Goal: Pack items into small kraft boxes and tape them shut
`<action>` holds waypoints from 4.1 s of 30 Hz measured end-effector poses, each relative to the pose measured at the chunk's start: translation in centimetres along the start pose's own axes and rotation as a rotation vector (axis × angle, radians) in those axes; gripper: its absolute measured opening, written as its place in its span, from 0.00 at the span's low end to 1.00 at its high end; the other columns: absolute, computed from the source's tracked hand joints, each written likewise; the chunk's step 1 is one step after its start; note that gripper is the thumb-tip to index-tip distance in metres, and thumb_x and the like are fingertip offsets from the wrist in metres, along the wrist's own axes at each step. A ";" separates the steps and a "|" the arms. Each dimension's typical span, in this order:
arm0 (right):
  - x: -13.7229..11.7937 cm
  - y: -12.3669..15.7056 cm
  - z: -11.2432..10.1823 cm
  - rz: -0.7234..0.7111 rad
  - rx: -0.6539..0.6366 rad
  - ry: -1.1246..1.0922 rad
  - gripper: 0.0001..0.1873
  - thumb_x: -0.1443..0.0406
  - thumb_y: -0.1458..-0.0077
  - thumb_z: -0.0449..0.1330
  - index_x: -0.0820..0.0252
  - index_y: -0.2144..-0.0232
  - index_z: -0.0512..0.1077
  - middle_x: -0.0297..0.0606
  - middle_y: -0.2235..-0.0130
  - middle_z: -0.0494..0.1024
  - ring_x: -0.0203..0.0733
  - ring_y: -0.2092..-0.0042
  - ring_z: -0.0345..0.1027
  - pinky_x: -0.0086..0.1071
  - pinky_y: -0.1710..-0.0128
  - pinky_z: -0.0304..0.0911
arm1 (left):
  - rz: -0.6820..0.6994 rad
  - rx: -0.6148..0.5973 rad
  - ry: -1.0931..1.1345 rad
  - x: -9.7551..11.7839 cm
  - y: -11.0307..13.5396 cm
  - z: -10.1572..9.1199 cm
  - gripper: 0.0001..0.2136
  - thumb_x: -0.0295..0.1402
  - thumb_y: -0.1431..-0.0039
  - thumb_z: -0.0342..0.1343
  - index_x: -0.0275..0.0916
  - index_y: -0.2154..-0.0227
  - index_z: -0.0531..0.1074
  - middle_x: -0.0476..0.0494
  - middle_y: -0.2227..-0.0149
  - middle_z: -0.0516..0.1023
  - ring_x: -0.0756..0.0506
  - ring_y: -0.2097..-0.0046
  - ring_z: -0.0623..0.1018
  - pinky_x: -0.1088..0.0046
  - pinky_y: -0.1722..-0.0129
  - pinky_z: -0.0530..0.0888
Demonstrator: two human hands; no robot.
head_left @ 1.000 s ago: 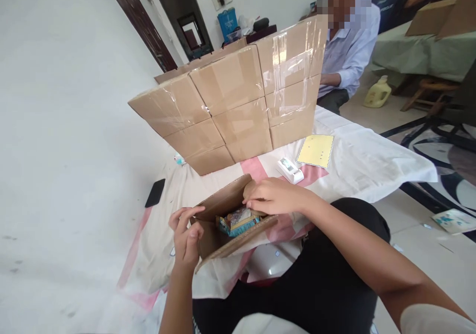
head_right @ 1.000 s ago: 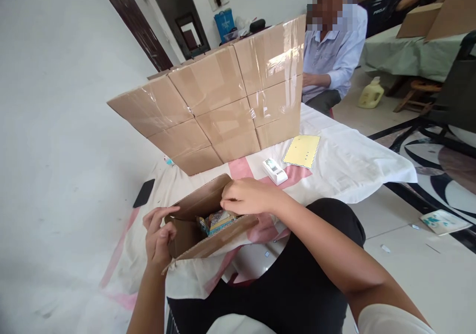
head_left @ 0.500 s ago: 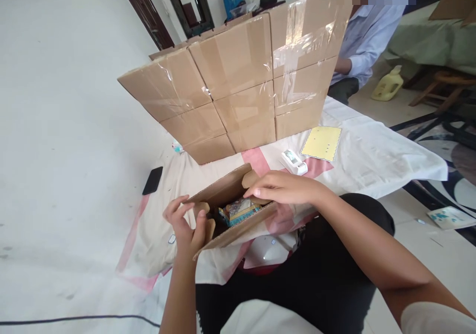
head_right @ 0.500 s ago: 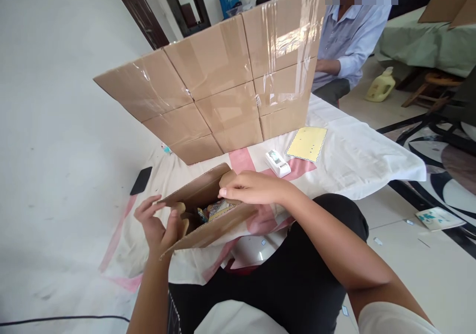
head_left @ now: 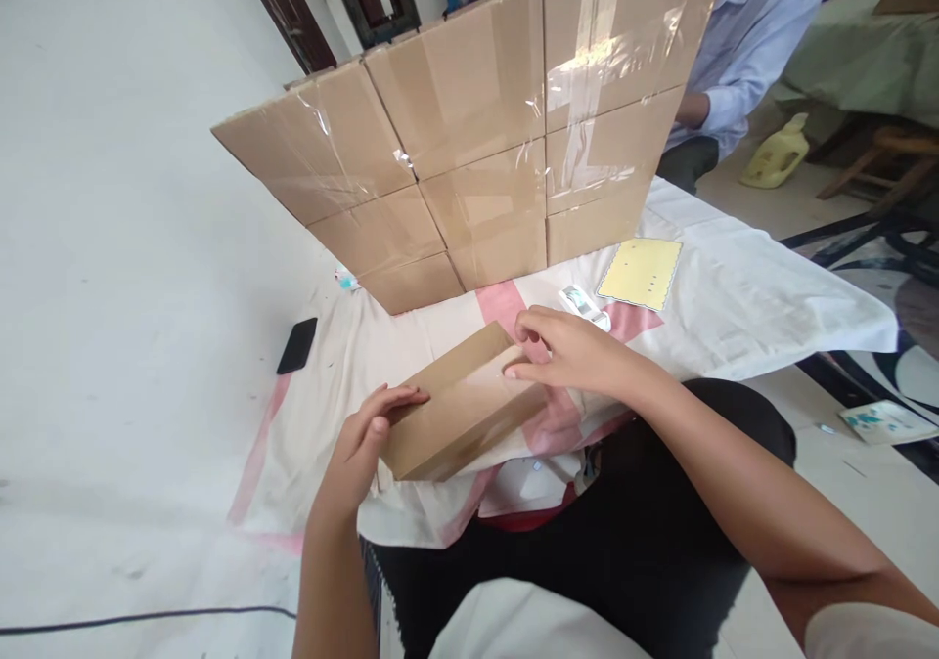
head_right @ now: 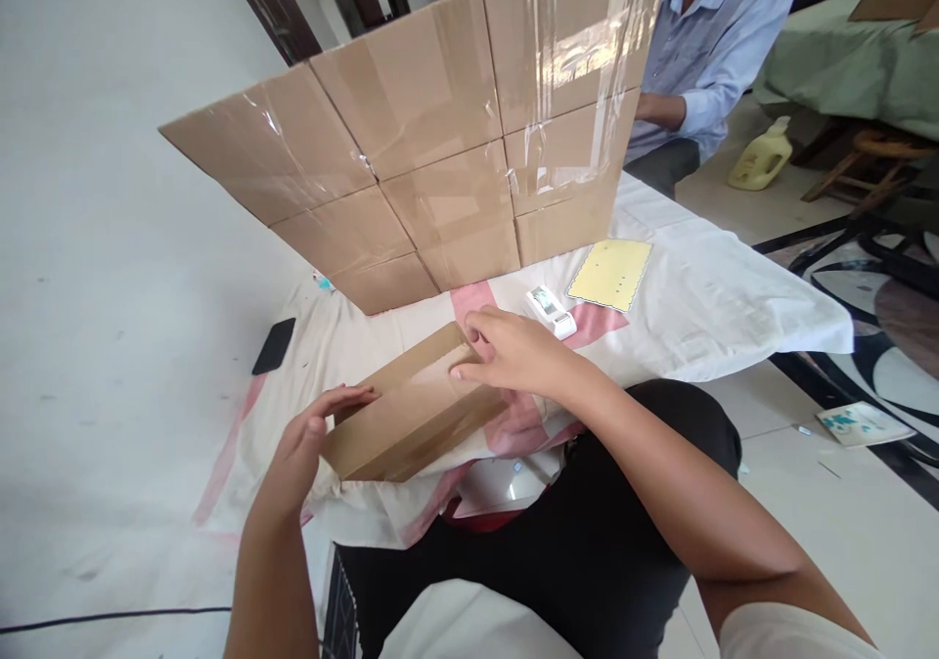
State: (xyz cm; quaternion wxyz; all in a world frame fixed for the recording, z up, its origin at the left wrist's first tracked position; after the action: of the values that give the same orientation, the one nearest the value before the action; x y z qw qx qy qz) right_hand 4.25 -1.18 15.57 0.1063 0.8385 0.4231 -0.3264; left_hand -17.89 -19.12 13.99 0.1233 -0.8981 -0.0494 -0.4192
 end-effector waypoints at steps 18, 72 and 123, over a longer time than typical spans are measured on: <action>1.8 0.3 2.6 0.226 -0.214 -0.228 0.24 0.50 0.43 0.63 0.55 0.50 0.66 0.39 0.59 0.79 0.49 0.58 0.74 0.36 0.62 0.63 | 0.289 0.118 -0.688 4.6 0.9 5.4 0.18 0.42 0.39 0.63 0.46 0.48 0.71 0.42 0.44 0.77 0.35 0.43 0.74 0.53 0.44 0.69; 19.4 -3.4 -4.0 0.789 0.149 -0.526 0.15 0.51 0.37 0.58 0.56 0.65 0.71 0.42 0.63 0.76 0.44 0.66 0.71 0.35 0.73 0.68 | 0.156 -0.005 -0.120 2.6 -19.3 28.2 0.42 0.47 0.46 0.67 0.45 0.32 0.56 0.30 0.29 0.56 0.28 0.30 0.60 0.44 0.34 0.65; 18.7 2.6 -1.8 0.639 0.182 -0.694 0.12 0.71 0.45 0.60 0.54 0.61 0.63 0.25 0.75 0.74 0.41 0.66 0.75 0.36 0.63 0.63 | 0.277 0.065 -0.061 2.4 -19.0 28.1 0.47 0.61 0.47 0.62 0.41 0.32 0.53 0.27 0.31 0.60 0.31 0.30 0.62 0.48 0.33 0.63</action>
State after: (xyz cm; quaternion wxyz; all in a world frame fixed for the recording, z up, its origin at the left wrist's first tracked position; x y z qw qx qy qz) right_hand 15.12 9.99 4.73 0.2625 0.7739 0.0533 -0.5739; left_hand 0.79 6.53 1.85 0.2073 -0.9043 0.0579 -0.3687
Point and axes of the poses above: each hand's wrist, its own y-axis away from the middle knuckle, its own z-axis out of the palm, x = y × z, the point moved 8 cm from there along -y, towards the middle knuckle
